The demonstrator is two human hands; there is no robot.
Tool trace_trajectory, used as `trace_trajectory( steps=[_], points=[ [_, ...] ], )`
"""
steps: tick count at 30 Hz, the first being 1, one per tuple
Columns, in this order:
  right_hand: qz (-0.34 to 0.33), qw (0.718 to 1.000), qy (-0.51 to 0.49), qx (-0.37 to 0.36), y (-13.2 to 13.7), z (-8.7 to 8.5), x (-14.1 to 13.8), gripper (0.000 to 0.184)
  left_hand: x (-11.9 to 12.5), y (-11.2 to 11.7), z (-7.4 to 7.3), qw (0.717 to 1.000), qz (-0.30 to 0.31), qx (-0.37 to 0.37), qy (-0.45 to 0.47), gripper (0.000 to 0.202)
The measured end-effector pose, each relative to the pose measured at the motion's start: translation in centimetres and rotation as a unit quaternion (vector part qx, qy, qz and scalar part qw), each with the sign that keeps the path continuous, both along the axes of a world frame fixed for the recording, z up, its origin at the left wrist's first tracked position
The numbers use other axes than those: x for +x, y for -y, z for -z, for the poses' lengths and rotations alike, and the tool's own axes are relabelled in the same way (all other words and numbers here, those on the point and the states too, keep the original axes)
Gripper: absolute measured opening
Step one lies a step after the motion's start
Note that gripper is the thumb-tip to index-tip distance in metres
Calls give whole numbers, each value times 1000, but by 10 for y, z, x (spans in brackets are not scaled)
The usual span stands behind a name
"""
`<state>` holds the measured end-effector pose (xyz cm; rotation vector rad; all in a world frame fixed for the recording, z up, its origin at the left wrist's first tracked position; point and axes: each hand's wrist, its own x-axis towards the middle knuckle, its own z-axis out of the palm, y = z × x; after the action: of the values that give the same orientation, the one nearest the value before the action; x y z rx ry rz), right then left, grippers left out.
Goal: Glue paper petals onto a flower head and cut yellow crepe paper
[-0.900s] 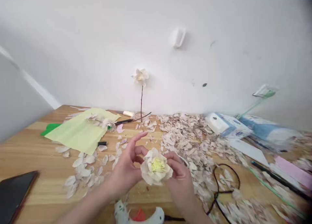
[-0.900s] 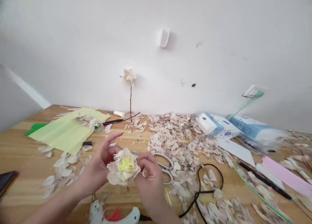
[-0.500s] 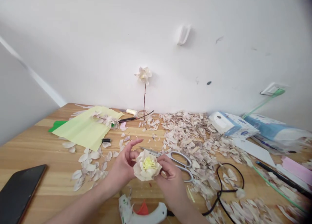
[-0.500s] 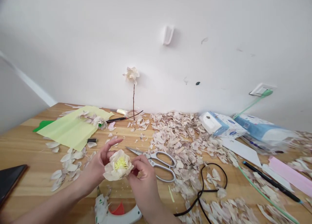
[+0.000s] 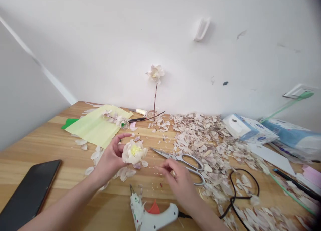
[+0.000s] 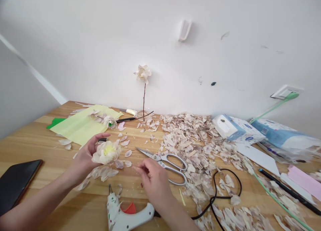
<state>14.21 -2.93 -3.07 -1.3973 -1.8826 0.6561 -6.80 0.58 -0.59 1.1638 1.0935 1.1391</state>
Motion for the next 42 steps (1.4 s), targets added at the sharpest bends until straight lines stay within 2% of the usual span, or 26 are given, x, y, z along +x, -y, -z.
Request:
trace_trajectory(
  steps=[3,6,10,15,19,29,33,36,38,40,42],
  points=[
    [29,999,19,-28,-7,6,10,20,-7,-5,9,999,-15,20,-33,69],
    [65,997,14,-33,-14,8,22,27,2,-6,21,990,17,64,-122,59],
    [134,990,9,-34,-17,10,40,31,27,-8,31,935,107,184,-285,56],
    [173,983,18,-52,-9,24,62,31,46,-8,40,891,200,251,-321,45],
    [183,981,13,-64,-7,37,68,32,48,-8,46,860,203,283,-373,45],
    [171,984,12,-56,-12,42,66,30,34,-12,53,850,226,284,-382,51],
    [171,984,15,-48,-10,45,69,30,31,-15,48,806,258,317,-427,60],
    [162,986,36,-12,-9,48,71,30,30,-14,38,764,308,355,-443,56],
    [161,985,52,11,-9,48,73,30,29,-13,28,745,324,374,-447,57],
    [161,985,60,24,-9,47,75,31,23,-15,19,749,311,385,-441,61],
    [150,984,83,47,-9,45,79,29,12,-21,9,780,251,373,-435,61]
  ],
)
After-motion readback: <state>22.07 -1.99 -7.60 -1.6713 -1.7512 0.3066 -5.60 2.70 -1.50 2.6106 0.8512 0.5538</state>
